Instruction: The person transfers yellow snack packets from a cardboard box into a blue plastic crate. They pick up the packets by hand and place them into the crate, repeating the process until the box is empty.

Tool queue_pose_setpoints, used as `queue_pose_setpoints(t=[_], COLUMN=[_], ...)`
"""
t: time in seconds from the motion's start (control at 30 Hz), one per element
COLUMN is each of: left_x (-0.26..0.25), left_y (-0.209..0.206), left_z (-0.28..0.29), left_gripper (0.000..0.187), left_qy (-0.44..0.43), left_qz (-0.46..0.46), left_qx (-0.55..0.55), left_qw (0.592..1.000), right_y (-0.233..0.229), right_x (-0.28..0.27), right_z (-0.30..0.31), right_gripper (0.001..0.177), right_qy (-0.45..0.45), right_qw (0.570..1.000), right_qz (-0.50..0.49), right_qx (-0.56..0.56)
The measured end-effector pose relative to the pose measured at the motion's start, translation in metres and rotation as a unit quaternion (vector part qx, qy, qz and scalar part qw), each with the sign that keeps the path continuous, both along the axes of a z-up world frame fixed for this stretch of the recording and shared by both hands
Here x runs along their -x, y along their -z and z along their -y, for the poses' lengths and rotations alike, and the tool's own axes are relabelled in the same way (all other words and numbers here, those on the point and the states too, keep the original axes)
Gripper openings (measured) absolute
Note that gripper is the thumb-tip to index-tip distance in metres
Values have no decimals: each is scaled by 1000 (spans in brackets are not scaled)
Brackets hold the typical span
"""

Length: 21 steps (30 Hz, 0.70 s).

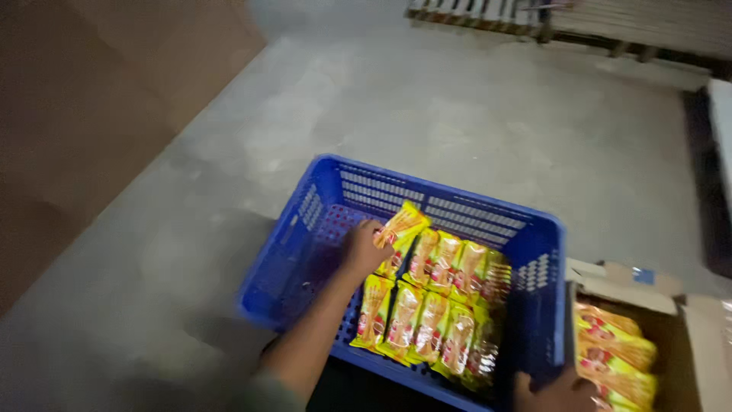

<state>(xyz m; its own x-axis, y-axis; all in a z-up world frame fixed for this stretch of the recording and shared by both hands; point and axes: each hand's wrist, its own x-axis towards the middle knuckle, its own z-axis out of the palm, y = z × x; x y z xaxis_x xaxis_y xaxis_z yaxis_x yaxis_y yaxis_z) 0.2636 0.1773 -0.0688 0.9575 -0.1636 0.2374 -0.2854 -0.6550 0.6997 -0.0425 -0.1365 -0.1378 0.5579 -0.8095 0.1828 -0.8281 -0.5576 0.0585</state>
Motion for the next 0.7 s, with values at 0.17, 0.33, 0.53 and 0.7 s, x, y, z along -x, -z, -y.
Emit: queue_pose_setpoints(t=[0.17, 0.33, 0.53, 0.7], left_x=[92, 178, 226, 248], left_y=[-67, -98, -91, -84], left_z=[27, 48, 59, 66], left_gripper=[34, 37, 34, 39], left_qy=[185, 217, 245, 288], left_qz=[92, 26, -68, -71], left_qx=[102, 103, 35, 16], left_qw=[973, 970, 966, 955], right_y=[-89, -99, -74, -193], right_x=[-7, -1, 26, 68], right_z=[-33, -39, -22, -21], right_gripper=[76, 64, 78, 93], right_qy=[0, -29, -147, -339], right_qw=[993, 990, 919, 856], right_qz=[-1, 46, 296, 201], right_qx=[-121, -128, -212, -334])
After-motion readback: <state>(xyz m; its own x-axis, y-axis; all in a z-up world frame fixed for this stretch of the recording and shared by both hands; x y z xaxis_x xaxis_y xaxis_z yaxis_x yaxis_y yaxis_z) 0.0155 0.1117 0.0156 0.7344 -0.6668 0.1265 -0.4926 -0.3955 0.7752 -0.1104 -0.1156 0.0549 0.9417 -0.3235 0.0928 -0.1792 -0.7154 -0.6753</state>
